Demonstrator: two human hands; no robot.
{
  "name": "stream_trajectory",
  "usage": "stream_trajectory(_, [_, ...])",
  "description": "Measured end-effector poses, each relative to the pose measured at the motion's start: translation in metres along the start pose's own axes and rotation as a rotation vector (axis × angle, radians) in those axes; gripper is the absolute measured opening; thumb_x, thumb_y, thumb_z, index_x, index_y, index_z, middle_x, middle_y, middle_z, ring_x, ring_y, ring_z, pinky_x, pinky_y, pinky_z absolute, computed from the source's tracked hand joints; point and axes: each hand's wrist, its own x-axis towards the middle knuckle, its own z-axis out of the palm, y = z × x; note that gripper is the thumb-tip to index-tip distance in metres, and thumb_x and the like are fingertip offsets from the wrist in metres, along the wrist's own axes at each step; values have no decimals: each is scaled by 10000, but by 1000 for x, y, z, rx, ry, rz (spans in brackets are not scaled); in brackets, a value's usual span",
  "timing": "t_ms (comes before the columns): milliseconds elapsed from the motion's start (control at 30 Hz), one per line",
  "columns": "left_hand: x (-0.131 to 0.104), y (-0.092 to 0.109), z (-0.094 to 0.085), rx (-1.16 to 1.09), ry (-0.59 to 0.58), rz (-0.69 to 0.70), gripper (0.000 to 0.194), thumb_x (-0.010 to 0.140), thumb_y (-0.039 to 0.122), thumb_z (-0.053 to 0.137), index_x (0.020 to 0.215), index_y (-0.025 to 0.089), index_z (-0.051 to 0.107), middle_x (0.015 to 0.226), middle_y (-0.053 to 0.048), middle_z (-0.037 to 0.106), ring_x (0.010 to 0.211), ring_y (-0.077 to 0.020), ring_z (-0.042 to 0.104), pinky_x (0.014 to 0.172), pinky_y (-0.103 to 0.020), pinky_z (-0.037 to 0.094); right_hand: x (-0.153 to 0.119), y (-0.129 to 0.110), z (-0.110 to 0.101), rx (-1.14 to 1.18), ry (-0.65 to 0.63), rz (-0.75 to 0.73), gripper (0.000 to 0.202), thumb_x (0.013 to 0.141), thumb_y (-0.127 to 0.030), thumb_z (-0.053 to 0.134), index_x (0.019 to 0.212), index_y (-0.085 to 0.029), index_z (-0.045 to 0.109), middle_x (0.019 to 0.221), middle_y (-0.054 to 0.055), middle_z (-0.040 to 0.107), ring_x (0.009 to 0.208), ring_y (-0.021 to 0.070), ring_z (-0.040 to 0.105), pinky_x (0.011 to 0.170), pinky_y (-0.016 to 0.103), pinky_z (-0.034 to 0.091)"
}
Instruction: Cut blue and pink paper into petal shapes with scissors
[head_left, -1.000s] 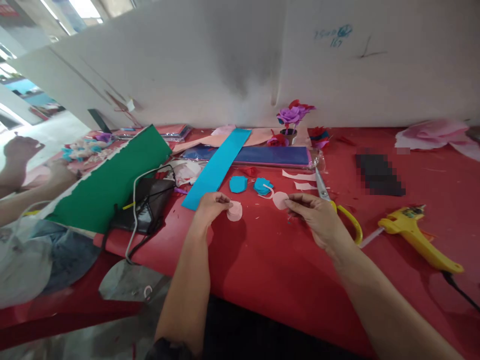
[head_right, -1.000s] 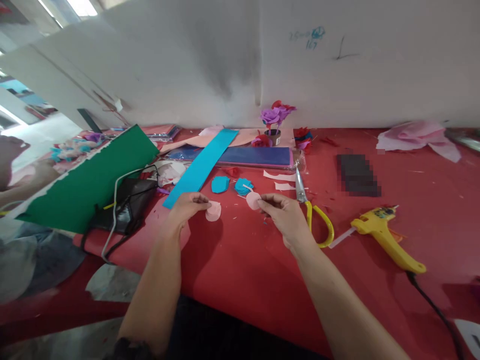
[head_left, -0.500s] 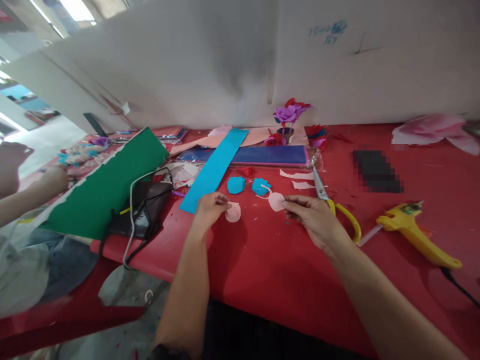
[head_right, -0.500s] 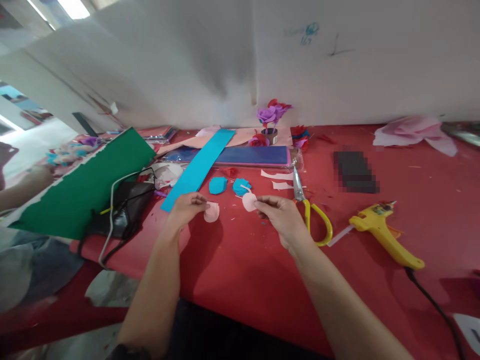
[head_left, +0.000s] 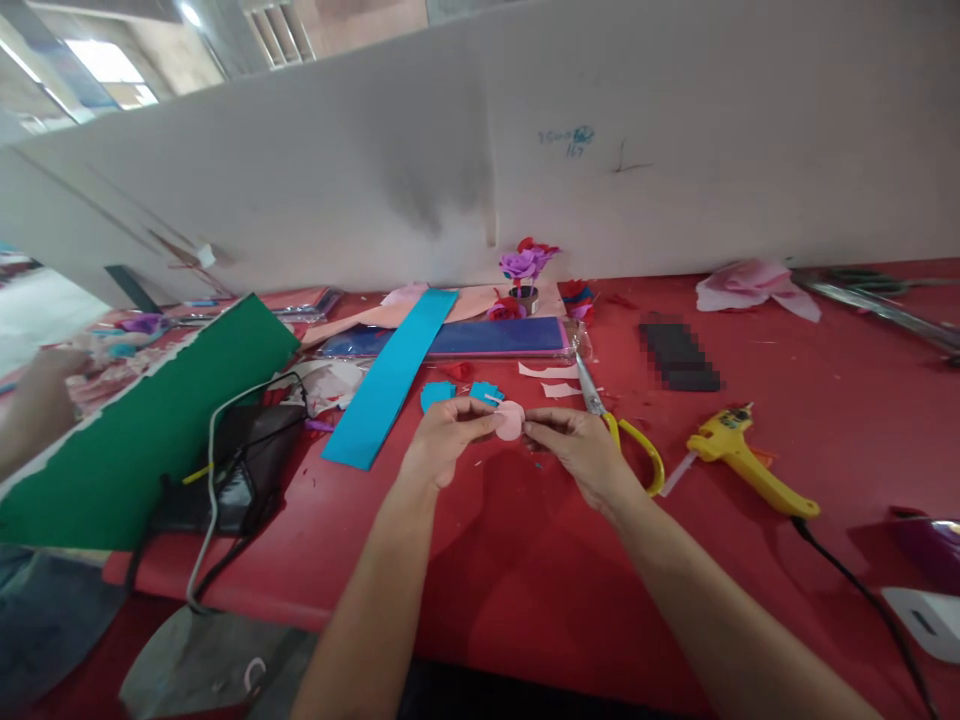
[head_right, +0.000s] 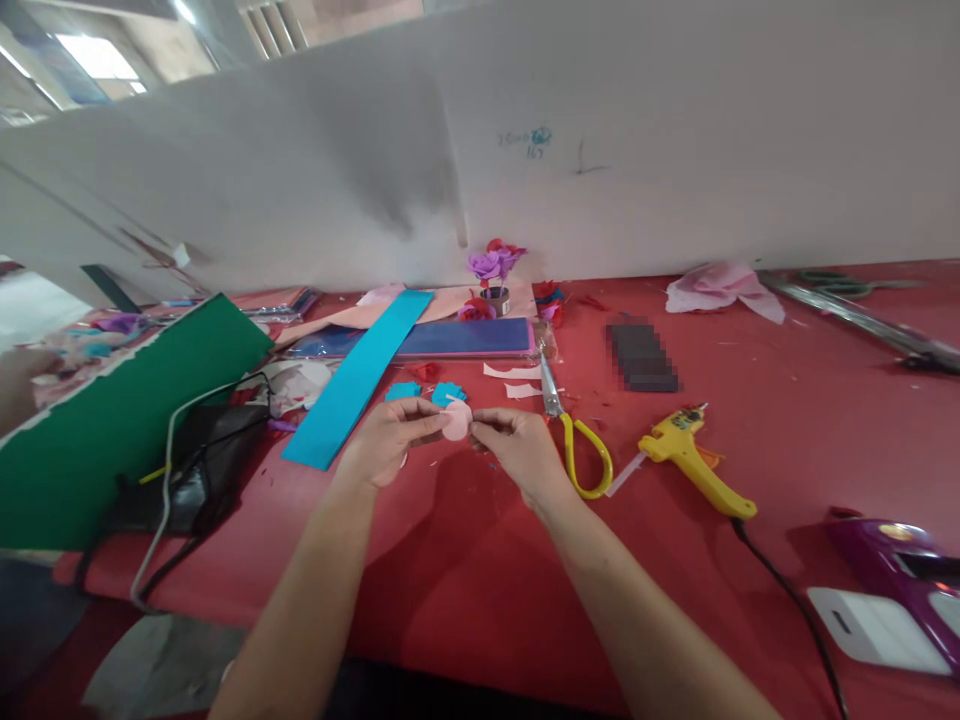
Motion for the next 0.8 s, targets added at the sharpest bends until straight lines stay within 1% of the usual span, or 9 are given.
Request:
stream_trajectory(133, [0,-7,8,-58,87,13,191,578,276,798,689,158,698,724,-30,696,699,-143,628,752,-319,515,-1,-1,1,-4,-16,7,169,658,-238,705,811,-189,758,668,4,704,613,117,603,669,278,496])
stream_trajectory(333, [-2,-17,13,-132,151,82,189,610,287,780,702,154,682,720,-31,692,713,-144,633,720,-305,537,-1,2,3,-21,-22,25,179,674,-255,700,825,-172,746,657,15,700,599,121,604,637,276,483])
stream_trajectory(467, [-2,-21,13,-111,165,150,175,639,275,760,728,155,668,719,-27,684,709,-138,624,709,-295,537,-2,1,4,-17,-29,31,180,671,-262,700,821,-173,744,677,23,708,615,128,618,650,281,487])
stream_trajectory(667, [-1,-23,15,-62,203,191,161,651,269,751,726,159,661,697,-12,666,697,-133,619,733,-301,535,-3,0,4,58,-25,39,178,659,-287,702,793,-170,713,660,17,697,600,133,622,645,288,500])
stream_trajectory(733, [-2,-23,16,-67,189,205,158,663,273,743,737,160,663,713,-18,673,705,-141,627,745,-313,536,-3,0,4,27,-7,20,187,640,-288,727,784,-172,700,660,11,693,588,129,615,634,287,499])
stream_trajectory(800, [-3,-21,16,-117,145,197,169,698,300,719,785,165,664,771,-34,691,739,-158,646,765,-335,536,-3,0,5,14,20,5,189,622,-284,744,763,-172,688,636,2,682,572,127,609,623,288,498])
